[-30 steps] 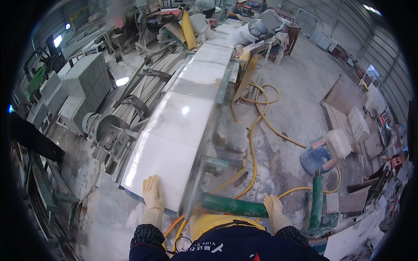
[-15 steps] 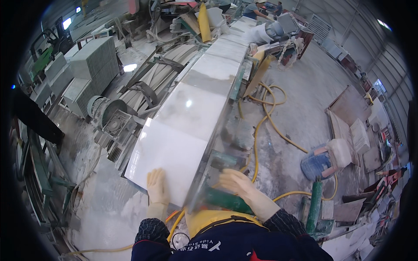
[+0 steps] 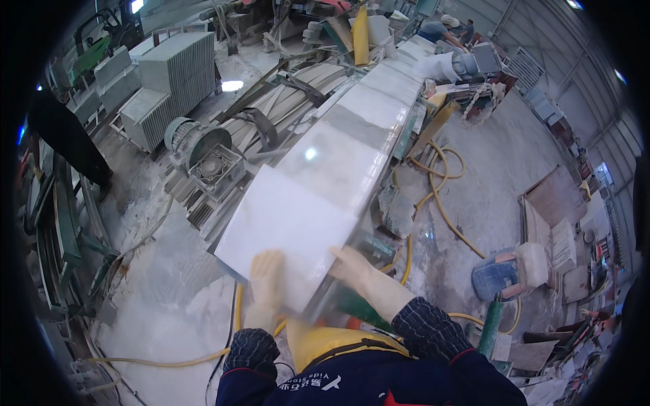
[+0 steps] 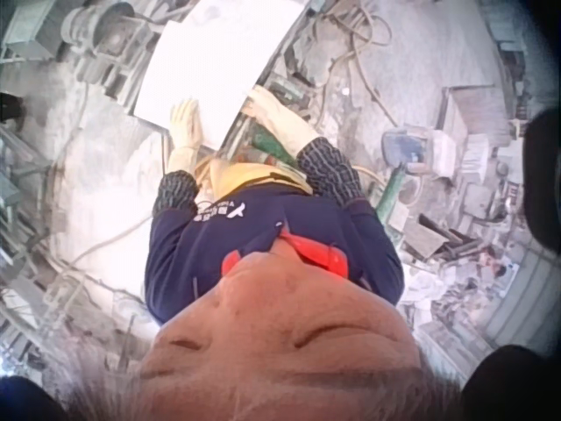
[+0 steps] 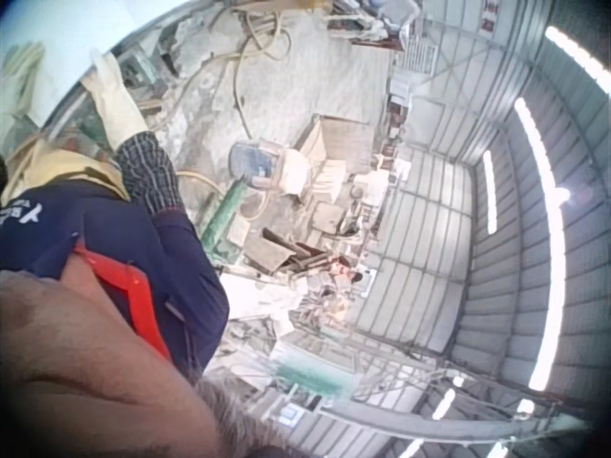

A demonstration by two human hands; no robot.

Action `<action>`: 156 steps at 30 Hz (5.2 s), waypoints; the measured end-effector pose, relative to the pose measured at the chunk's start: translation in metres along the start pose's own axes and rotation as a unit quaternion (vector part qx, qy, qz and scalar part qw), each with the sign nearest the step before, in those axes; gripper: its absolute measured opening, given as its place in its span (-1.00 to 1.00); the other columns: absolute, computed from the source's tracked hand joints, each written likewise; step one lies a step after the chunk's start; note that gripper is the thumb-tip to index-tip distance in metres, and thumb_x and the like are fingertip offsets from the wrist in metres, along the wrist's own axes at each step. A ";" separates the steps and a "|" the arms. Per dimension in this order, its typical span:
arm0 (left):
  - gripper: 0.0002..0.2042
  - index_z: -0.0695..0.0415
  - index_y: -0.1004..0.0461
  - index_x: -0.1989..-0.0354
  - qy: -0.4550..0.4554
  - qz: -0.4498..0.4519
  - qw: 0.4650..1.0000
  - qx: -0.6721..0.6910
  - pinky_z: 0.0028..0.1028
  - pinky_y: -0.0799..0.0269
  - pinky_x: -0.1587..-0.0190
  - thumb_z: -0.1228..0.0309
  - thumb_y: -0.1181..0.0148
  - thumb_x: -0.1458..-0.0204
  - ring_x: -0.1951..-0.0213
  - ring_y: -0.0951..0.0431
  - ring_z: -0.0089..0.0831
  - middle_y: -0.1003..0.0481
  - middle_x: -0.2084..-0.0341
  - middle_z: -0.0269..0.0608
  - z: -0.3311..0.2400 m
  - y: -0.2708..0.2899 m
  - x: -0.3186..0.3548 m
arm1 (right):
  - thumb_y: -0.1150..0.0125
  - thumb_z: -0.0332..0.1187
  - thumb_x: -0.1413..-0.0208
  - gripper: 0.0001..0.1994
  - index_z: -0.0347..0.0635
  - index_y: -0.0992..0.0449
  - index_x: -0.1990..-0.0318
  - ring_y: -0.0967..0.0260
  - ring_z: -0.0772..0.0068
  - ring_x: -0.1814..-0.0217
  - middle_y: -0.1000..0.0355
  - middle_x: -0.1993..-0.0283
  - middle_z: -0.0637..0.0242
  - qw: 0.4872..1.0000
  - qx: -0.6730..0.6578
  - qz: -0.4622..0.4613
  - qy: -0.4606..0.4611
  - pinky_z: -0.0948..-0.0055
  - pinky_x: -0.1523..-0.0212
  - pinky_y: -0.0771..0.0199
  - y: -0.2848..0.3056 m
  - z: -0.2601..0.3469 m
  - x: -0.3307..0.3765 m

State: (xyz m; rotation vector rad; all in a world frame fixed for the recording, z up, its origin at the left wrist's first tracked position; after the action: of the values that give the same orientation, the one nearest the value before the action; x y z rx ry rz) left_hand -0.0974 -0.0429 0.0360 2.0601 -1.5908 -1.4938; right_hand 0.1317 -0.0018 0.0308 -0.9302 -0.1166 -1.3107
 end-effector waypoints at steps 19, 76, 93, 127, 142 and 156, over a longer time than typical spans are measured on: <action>-0.46 0.35 -0.22 -0.32 0.501 -0.073 0.781 0.365 -0.16 -0.37 -0.24 0.17 0.08 -0.33 -0.22 -0.38 -0.08 -0.41 -0.14 0.10 0.024 0.001 0.098 | -0.19 0.08 -0.07 -0.39 -0.22 -0.51 -0.14 -0.44 0.06 -0.17 -0.50 -0.09 -0.08 0.910 0.396 -0.018 0.120 0.27 -0.19 -0.36 -0.050 0.002 0.081; -0.65 0.20 -0.44 -0.06 -0.088 0.876 0.424 0.212 -0.43 -0.42 0.06 0.20 -0.06 -0.28 0.14 -0.46 -0.51 -0.50 0.17 -0.28 -0.643 -0.205 0.347 | 0.07 -0.40 -0.40 -0.65 -0.41 -0.29 -0.23 -0.24 0.28 -0.36 -0.33 -0.28 0.14 0.371 -0.499 -0.541 0.566 0.33 -0.42 -0.23 0.241 -0.404 0.564; -0.66 0.22 -0.48 0.01 -0.093 0.868 0.444 0.201 -0.44 -0.40 0.25 0.19 -0.10 -0.23 0.29 -0.45 -0.51 -0.49 0.28 -0.27 -0.668 -0.225 0.363 | 0.00 -0.44 -0.36 -0.72 -0.41 -0.34 -0.13 -0.33 0.37 -0.22 -0.39 -0.17 0.19 0.286 -0.584 -0.510 0.563 0.42 -0.29 -0.34 0.278 -0.411 0.570; -0.65 0.26 -0.43 -0.13 -0.236 0.108 0.966 0.012 -0.13 -0.43 -0.06 0.39 -0.08 -0.21 -0.06 -0.52 -0.01 -0.48 -0.08 0.10 -0.209 -0.172 -0.041 | -0.05 -0.10 -0.35 -0.42 -0.58 -0.22 -0.18 -0.27 -0.03 -0.32 -0.30 -0.23 -0.18 0.215 -0.670 -0.484 0.520 0.06 -0.36 -0.27 0.279 -0.381 0.598; -0.72 0.32 -0.51 -0.06 -0.311 -0.018 0.909 -0.276 0.01 -0.47 -0.12 0.51 -0.03 -0.23 -0.09 -0.53 0.07 -0.50 -0.07 0.15 -0.017 -0.151 -0.043 | -0.05 -0.12 -0.32 -0.45 -0.38 -0.20 -0.28 -0.23 0.19 -0.38 -0.28 -0.32 0.08 0.306 -0.530 -0.652 0.447 0.23 -0.39 -0.24 0.307 -0.406 0.602; -0.70 0.31 -0.47 -0.10 -0.329 0.002 0.896 -0.297 0.02 -0.47 -0.12 0.46 0.02 -0.28 -0.11 -0.51 0.05 -0.48 -0.10 0.11 0.000 -0.179 -0.052 | 0.00 -0.11 -0.34 -0.37 -0.43 -0.08 -0.36 -0.12 0.26 -0.45 -0.15 -0.40 0.09 0.329 -0.493 -0.669 0.449 0.23 -0.41 -0.17 0.314 -0.410 0.609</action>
State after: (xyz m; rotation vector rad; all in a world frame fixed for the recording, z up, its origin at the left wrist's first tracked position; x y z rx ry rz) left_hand 0.0225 0.0756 -0.0436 1.2702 -1.0411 -2.4553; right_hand 0.4166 -0.7426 -0.0550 -0.7369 1.2490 -3.5640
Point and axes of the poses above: each hand's wrist, its own x-axis away from the middle knuckle, its own y-axis out of the back of the hand, z = x × y, the point moved 4 cm from there along -x, towards the middle knuckle
